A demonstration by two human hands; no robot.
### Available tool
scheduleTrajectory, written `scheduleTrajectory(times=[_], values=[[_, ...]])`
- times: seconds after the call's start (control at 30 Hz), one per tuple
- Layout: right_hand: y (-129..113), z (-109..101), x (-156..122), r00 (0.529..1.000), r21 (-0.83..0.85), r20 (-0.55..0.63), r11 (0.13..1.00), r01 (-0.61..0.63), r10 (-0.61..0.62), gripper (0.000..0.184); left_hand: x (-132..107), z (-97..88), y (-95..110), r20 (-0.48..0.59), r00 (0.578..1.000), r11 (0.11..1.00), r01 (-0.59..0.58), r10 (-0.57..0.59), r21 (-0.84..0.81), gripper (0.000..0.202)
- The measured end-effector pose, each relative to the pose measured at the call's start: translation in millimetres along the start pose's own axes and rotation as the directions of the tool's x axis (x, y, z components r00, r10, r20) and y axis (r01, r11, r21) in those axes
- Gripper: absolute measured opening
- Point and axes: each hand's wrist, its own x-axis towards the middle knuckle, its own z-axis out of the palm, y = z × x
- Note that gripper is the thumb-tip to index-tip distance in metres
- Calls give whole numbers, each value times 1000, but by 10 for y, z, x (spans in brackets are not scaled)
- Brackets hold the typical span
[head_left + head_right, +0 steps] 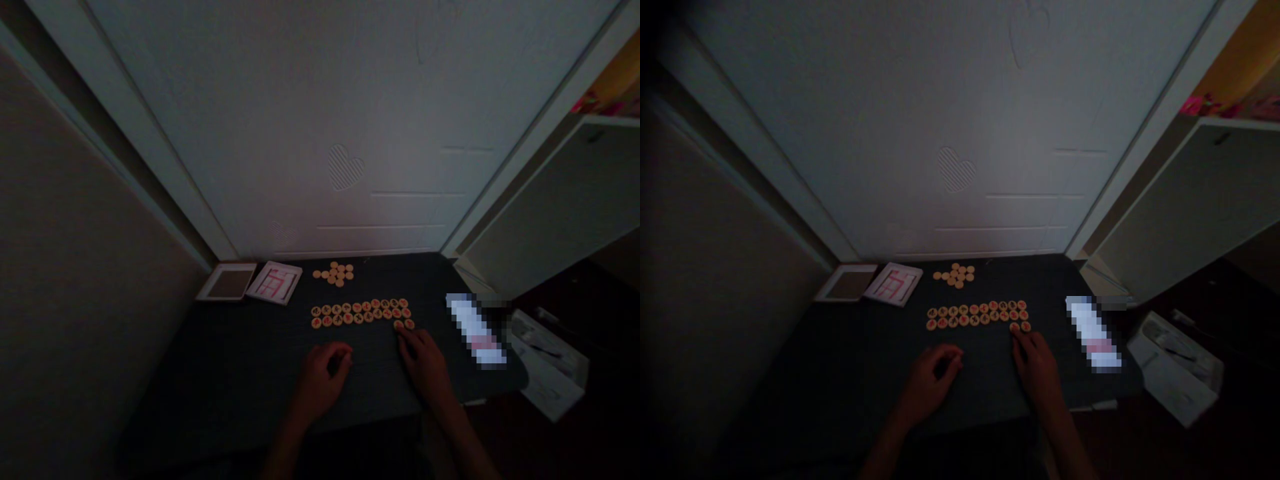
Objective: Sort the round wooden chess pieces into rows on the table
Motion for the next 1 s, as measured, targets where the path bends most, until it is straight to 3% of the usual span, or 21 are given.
scheduleTrajectory(times=[0.3,0.47,0.7,0.83,1.0], values=[[-87,-53,7,1000,29,-17,999,-21,22,32,2,11,-2,-32,999,1000,-13,14,9,16],[-241,-56,138,999,105,9,993,51,-52,29,13,7,9,-33,999,1000,0,0,3,17],[-556,25,988,966,137,152,973,187,-207,31,6,27,5,-49,999,1000,20,-20,-7,19],[-503,274,1472,921,84,303,969,231,-246,37,-4,14,7,-42,999,1000,10,-10,11,18],[-341,579,1801,906,51,347,970,240,-242,36,-17,9,-2,-54,999,1000,-4,4,0,15]])
